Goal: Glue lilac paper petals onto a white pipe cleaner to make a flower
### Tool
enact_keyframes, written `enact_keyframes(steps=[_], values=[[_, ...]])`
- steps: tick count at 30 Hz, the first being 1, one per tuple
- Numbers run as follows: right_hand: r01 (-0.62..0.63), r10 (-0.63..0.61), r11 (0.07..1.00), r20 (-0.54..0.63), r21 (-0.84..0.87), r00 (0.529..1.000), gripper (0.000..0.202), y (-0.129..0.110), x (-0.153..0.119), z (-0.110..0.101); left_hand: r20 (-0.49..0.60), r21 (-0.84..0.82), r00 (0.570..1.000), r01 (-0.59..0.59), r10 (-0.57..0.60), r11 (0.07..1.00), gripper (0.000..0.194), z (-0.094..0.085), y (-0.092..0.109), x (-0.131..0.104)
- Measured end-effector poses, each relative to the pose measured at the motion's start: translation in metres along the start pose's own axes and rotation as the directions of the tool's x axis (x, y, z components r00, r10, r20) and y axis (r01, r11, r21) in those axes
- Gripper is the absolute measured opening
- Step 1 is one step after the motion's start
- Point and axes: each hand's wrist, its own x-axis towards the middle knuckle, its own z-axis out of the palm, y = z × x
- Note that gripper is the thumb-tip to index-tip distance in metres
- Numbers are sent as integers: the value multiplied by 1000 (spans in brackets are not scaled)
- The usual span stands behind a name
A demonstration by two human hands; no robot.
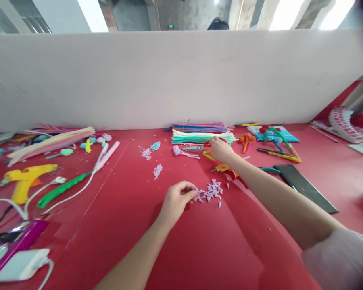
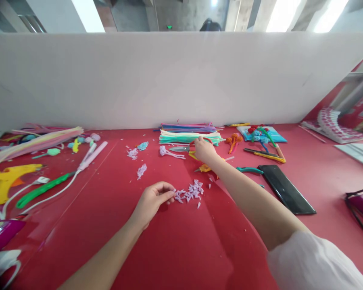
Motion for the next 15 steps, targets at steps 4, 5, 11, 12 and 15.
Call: enact_keyframes(steps=[4,5,11,12,15], values=[[-39,46,999,-189,36,981,31,7,-15,-19,-11,-153,1000,-18,17,988,11,0,6,-3],[-45,59,997,-230,65,971,30,9,-23,-22,-10,-204,1000,-6,4,979,13,0,8,-4],[-37,76,772,-34,635,996,25,1,-106,-27,8,-434,999,45,-46,900,15,6,14,-12],[-27,29,716,9,698,1000,25,-5,-120,-26,7,-454,999,45,-47,890,14,7,13,-13],[6,-43,658,30,753,999,25,-22,-148,-24,-22,-518,999,24,-42,855,12,8,13,-15]])
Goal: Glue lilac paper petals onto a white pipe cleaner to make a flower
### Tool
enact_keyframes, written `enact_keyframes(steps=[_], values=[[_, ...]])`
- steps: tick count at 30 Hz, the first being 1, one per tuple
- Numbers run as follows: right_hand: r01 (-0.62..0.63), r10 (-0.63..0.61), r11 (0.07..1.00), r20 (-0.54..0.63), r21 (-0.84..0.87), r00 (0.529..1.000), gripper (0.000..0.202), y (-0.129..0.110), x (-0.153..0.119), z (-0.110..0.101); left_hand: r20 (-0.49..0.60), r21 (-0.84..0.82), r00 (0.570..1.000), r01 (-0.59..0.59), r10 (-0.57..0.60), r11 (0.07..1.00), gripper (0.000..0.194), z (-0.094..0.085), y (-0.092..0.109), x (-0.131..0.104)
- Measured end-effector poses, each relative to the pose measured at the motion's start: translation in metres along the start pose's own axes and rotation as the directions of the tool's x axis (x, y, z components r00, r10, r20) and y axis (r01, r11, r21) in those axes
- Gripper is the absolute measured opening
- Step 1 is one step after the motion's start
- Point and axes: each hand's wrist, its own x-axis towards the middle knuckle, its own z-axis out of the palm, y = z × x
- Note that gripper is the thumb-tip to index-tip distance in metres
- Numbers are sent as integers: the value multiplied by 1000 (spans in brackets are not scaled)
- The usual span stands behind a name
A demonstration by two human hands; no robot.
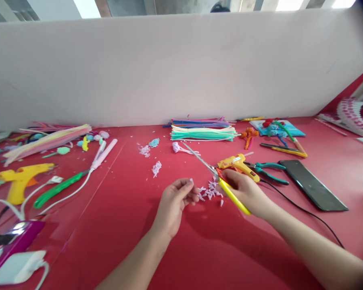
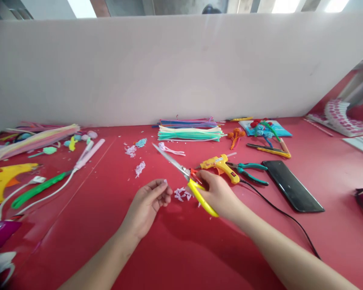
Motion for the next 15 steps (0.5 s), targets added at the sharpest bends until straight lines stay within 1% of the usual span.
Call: enact_keyframes(steps=[2,4,6,9,12,15], values=[[35,-35,992,0,-118,999,25,-4,-9,6,-35,-64,999,-32,29,997,10,0,1,-1],[57,-53,971,25,-233,998,23,-6,-14,9,-81,-126,995,-66,56,990,10,0,4,-1],[76,-59,948,64,-308,996,23,-5,-18,10,-114,-173,991,-88,69,981,10,1,8,-3],[138,-110,904,90,-405,990,28,-3,-25,11,-108,-223,990,-118,95,968,7,3,12,-5],[213,-185,859,107,-466,977,34,-3,-31,14,-102,-236,987,-146,125,961,6,4,14,-8],[240,-207,852,121,-466,971,32,-3,-34,16,-104,-219,985,-155,135,963,7,5,14,-9]])
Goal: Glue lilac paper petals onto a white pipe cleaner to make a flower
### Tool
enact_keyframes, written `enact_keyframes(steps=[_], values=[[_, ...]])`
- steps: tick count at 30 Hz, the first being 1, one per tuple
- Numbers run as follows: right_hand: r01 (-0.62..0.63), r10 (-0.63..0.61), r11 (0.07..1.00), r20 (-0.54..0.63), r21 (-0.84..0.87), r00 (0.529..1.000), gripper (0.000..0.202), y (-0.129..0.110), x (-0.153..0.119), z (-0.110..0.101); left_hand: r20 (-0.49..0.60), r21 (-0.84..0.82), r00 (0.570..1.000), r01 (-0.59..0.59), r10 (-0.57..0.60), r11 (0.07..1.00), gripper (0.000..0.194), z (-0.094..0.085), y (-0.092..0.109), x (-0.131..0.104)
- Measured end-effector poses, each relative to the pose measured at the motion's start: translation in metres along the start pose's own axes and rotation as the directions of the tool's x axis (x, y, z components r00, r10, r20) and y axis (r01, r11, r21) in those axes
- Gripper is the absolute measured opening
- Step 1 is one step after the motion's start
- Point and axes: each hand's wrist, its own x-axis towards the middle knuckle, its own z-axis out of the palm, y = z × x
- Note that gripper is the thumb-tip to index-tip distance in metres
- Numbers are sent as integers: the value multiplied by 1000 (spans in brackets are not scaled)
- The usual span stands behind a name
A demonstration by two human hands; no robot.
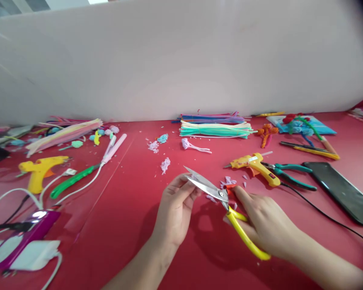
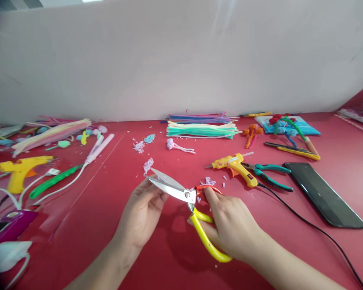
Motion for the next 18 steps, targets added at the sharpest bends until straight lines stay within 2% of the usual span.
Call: enact_keyframes(steps=[9,18], values=[[36,-36,999,18,-29,999,21,5,-2,3,4,69,999,-40,40,997,5,-1,0,0],[75,-79,993,-47,-93,996,19,4,-3,6,-39,76,998,-43,46,996,6,0,1,0]])
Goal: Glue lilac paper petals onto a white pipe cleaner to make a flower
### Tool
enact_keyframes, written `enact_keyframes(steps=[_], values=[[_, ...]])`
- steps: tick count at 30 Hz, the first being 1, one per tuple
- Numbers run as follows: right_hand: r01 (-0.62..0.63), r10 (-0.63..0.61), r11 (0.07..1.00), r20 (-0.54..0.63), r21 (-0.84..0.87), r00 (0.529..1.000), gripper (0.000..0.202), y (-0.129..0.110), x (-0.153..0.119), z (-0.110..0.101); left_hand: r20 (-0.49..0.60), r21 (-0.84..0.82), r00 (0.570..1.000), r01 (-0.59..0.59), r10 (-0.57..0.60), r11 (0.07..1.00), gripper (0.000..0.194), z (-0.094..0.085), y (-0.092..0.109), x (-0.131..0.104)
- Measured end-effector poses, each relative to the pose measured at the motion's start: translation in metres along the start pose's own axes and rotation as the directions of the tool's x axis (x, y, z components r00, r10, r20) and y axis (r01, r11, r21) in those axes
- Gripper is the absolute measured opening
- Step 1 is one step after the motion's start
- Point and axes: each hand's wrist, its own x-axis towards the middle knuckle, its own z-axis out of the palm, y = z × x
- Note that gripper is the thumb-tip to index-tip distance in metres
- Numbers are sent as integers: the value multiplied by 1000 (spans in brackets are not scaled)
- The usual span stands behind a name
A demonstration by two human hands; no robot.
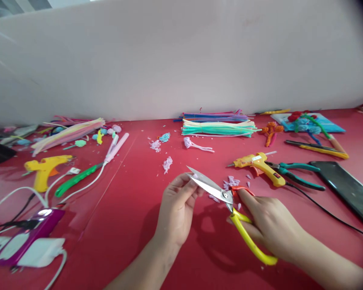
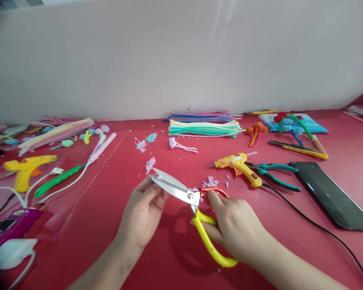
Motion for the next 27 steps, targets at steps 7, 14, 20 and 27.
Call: enact_keyframes(steps=[7,14,20,27], values=[[-3,3,1000,1,-5,1000,25,-2,-1,2,-18,-24,999,-31,31,999,5,-1,-3,0],[-36,34,998,35,52,999,20,-5,-1,3,-23,-41,998,-61,60,997,4,-1,-6,-1],[-14,13,999,30,35,999,21,-5,0,3,-41,-38,998,-51,49,998,4,-1,-5,-2],[-39,36,999,82,34,996,21,-5,-1,4,-35,-31,998,-44,43,999,3,-1,-4,-1]])
